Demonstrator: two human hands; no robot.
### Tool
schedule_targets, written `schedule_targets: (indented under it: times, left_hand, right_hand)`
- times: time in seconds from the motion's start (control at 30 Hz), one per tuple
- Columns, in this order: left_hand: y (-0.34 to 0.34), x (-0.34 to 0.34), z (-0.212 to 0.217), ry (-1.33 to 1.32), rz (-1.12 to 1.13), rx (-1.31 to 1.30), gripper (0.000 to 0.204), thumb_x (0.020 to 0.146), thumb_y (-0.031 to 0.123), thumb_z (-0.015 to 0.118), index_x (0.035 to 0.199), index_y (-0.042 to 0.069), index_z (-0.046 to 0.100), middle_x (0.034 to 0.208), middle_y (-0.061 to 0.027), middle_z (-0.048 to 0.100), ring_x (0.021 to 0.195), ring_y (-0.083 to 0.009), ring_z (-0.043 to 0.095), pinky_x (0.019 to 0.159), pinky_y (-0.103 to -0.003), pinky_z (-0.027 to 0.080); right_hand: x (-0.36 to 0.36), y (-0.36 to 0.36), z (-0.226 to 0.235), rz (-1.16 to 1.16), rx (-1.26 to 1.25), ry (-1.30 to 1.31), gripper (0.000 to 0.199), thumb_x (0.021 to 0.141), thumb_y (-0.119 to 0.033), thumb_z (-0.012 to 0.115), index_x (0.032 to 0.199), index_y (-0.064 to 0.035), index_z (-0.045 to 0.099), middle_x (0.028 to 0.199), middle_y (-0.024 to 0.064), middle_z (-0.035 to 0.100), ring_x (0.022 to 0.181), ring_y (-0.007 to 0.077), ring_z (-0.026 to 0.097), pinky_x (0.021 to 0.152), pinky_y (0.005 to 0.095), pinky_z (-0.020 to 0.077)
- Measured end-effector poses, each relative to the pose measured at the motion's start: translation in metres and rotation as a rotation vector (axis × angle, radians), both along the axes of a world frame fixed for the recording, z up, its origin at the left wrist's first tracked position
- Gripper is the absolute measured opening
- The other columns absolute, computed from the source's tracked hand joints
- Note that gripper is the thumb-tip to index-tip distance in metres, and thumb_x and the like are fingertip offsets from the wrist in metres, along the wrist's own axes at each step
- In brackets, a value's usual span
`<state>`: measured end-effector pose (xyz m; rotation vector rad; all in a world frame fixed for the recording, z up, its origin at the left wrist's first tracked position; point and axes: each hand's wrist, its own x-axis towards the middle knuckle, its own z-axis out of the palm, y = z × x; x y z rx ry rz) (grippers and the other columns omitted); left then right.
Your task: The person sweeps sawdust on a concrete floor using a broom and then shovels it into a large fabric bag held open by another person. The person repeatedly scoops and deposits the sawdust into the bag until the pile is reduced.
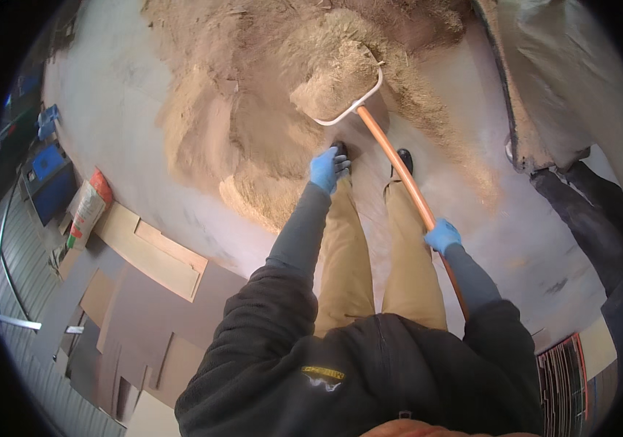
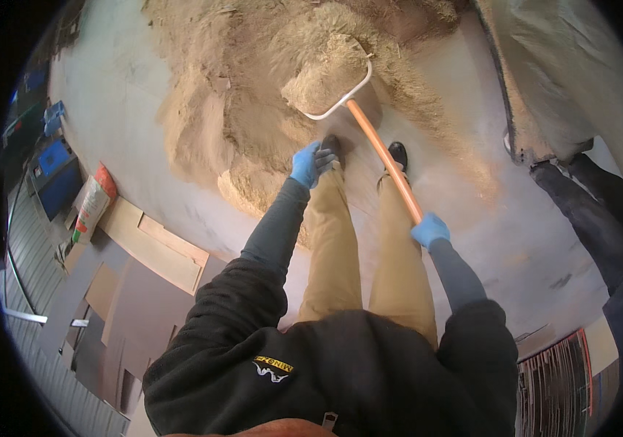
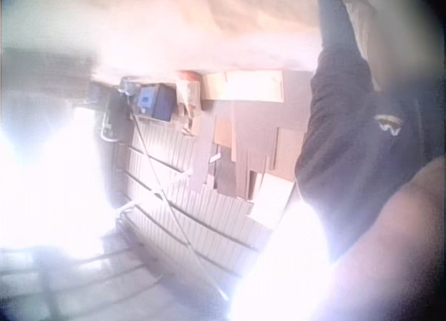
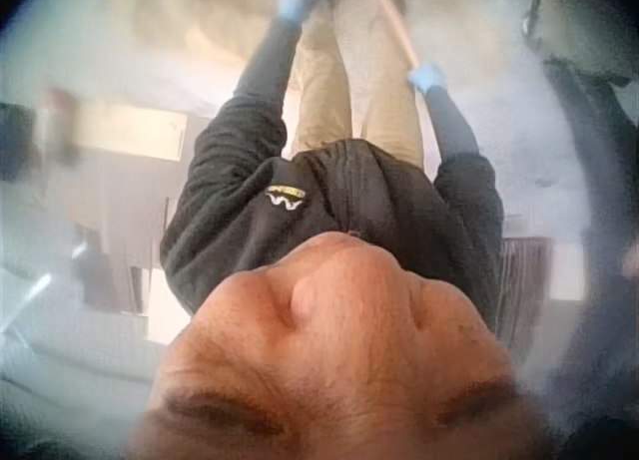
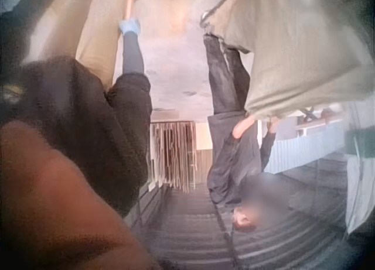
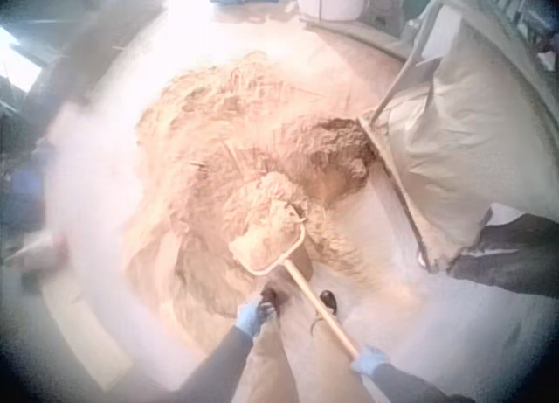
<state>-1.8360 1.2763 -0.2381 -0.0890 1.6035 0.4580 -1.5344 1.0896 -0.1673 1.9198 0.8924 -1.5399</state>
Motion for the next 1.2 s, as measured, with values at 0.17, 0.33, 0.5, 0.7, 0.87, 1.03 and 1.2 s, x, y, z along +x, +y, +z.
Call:
schedule_targets:
  times: [0.17,0.33,0.5,0.7,0.87,1.03,1.2]
  left_hand:
    - [0.041,0.015,-0.132,-0.115,-0.212,-0.073,0.024,0.091,0.03,0.062,0.098,0.007,0.058,0.087,-0.0097,0.063,0.077,-0.0236,0.064,0.07,-0.036,0.052]
    - [0.05,0.027,-0.241,-0.437,-0.037,-0.138,0.021,0.087,0.028,0.067,0.097,0.011,0.06,0.086,-0.0045,0.06,0.075,-0.0209,0.059,0.067,-0.037,0.051]
    - [0.054,0.064,-0.3,-0.391,0.384,-0.182,0.029,0.085,0.024,0.067,0.109,0.008,0.062,0.116,-0.013,0.058,0.111,-0.0312,0.053,0.098,-0.046,0.045]
    - [0.035,0.084,-0.334,-0.465,0.412,-0.193,0.015,0.086,0.02,0.061,0.095,0.009,0.064,0.089,-0.0065,0.066,0.082,-0.0247,0.062,0.083,-0.043,0.05]
    - [0.038,0.097,-0.346,-0.366,0.257,-0.131,0.013,0.09,0.022,0.058,0.082,0.011,0.058,0.07,-0.0003,0.059,0.062,-0.0195,0.054,0.069,-0.038,0.048]
    - [0.038,0.106,-0.32,-0.194,0.191,-0.151,0.015,0.091,0.02,0.054,0.078,0.013,0.053,0.066,0.0003,0.053,0.056,-0.0181,0.048,0.061,-0.035,0.046]
    - [0.049,0.114,-0.282,-0.328,0.202,-0.119,0.016,0.091,0.018,0.053,0.077,0.012,0.05,0.065,-0.0001,0.051,0.055,-0.0176,0.047,0.06,-0.034,0.045]
  right_hand:
    - [-0.018,-0.009,-0.038,-0.013,0.168,-0.166,0.032,0.072,-0.023,0.063,0.097,-0.0028,0.062,0.087,0.0218,0.067,0.083,0.0376,0.066,0.076,0.0455,0.0512]
    - [-0.023,-0.014,-0.083,-0.056,0.049,-0.238,0.037,0.074,-0.029,0.068,0.101,-0.005,0.062,0.088,0.0203,0.067,0.083,0.0372,0.066,0.075,0.0459,0.0509]
    - [-0.016,-0.034,-0.133,-0.08,0.05,-0.277,0.038,0.075,-0.033,0.07,0.101,-0.0061,0.062,0.088,0.0194,0.068,0.082,0.0367,0.066,0.074,0.0465,0.0506]
    - [-0.005,-0.062,-0.182,-0.081,0.159,-0.283,0.025,0.076,-0.029,0.068,0.089,-0.0082,0.061,0.083,0.018,0.067,0.08,0.0362,0.065,0.071,0.046,0.0501]
    - [0.004,-0.076,-0.193,-0.062,0.122,-0.237,0.022,0.076,-0.024,0.067,0.089,-0.0079,0.061,0.084,0.0179,0.067,0.08,0.0365,0.066,0.071,0.0469,0.0502]
    - [0.002,-0.089,-0.178,-0.084,0.125,-0.235,0.023,0.074,-0.022,0.066,0.091,-0.0077,0.061,0.083,0.018,0.067,0.08,0.0373,0.066,0.072,0.0472,0.0507]
    - [0.0,-0.095,-0.157,-0.11,0.143,-0.252,0.025,0.072,-0.021,0.067,0.093,-0.008,0.061,0.086,0.0181,0.067,0.081,0.0373,0.066,0.073,0.0468,0.0507]
